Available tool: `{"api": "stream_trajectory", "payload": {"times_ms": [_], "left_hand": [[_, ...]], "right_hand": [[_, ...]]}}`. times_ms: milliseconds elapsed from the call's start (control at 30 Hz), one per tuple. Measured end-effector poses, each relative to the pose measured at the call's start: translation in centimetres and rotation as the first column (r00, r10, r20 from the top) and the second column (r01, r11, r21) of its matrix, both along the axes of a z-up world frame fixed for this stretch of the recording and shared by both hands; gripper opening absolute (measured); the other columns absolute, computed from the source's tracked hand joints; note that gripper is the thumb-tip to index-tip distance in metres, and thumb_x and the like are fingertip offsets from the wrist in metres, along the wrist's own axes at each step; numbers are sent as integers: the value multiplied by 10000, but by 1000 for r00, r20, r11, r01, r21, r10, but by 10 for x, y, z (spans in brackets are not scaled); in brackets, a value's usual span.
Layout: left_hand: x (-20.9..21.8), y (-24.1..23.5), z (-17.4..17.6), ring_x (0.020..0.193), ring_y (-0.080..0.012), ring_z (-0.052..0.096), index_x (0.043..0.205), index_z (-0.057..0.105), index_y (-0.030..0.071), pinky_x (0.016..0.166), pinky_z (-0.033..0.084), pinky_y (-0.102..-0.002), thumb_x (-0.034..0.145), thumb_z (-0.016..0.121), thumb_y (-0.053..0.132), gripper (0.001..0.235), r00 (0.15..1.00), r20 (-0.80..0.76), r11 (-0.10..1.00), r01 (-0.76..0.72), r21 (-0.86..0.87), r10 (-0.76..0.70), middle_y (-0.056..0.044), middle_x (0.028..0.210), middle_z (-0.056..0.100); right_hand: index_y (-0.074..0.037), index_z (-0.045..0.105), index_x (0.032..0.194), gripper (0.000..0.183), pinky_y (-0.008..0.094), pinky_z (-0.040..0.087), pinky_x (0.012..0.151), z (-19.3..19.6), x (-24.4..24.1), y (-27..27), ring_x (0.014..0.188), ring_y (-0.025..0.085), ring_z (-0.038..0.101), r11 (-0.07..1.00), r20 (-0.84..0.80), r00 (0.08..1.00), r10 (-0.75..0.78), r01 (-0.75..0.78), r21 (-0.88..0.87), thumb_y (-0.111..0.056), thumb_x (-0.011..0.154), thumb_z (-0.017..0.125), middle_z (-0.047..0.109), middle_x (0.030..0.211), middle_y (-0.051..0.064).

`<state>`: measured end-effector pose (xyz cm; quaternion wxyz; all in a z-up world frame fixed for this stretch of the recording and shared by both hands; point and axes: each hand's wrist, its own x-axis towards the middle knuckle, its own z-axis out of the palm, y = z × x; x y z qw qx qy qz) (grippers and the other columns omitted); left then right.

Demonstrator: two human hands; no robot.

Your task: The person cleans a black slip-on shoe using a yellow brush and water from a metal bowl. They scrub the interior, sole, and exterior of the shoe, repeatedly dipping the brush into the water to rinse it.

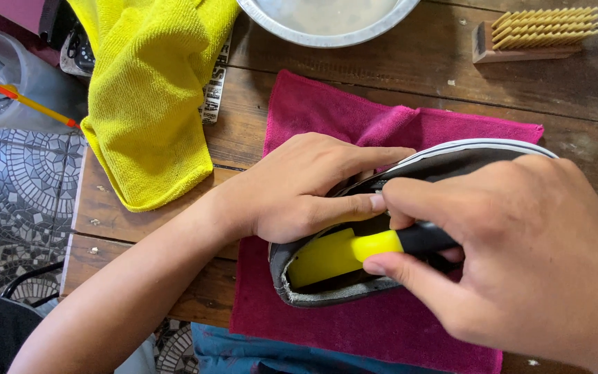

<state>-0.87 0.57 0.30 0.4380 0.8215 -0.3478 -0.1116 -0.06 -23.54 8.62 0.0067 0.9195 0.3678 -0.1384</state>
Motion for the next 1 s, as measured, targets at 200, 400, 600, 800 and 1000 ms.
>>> {"api": "stream_trajectory", "payload": {"times_ms": [200,400,600,800,1000], "left_hand": [[0,9,1,1388,-431,709,1680,401,-5,1078,501,-508,1060,512,572,855,995,33,995,99,-9,-98,-272,1563,709],[1,5,1,1331,-439,750,1648,458,53,987,516,-511,1061,448,518,749,997,17,994,77,-77,-76,-230,1562,745],[0,8,-1,1178,-400,757,1669,448,76,931,491,-525,1029,488,546,795,996,1,996,88,-6,-88,-188,1291,812],[1,8,5,1301,-445,755,1612,515,83,957,524,-526,899,552,437,797,998,-11,996,61,-65,-61,-219,1520,771],[3,8,-4,1143,-412,763,1643,506,102,885,506,-535,947,557,476,792,997,-7,997,73,-17,-73,-175,1238,816]], "right_hand": [[-450,707,835,366,554,466,446,1,-22,-9,532,317,702,994,117,993,-3,-10,106,-816,852,720,732,556,-178],[-440,631,905,498,565,537,431,-5,-26,-6,576,350,743,998,217,975,51,-41,-48,-935,917,584,739,659,-205],[-367,632,798,428,483,451,483,-5,-16,-14,481,283,629,987,111,992,-55,37,156,-778,880,718,671,526,-160],[-361,604,832,513,535,456,387,-9,-26,-4,495,305,632,995,232,970,69,-84,54,-851,982,619,609,537,-158],[-149,616,540,546,337,323,448,-13,-26,-46,356,165,414,871,-172,949,-265,312,380,-570,762,884,469,395,-10]]}}
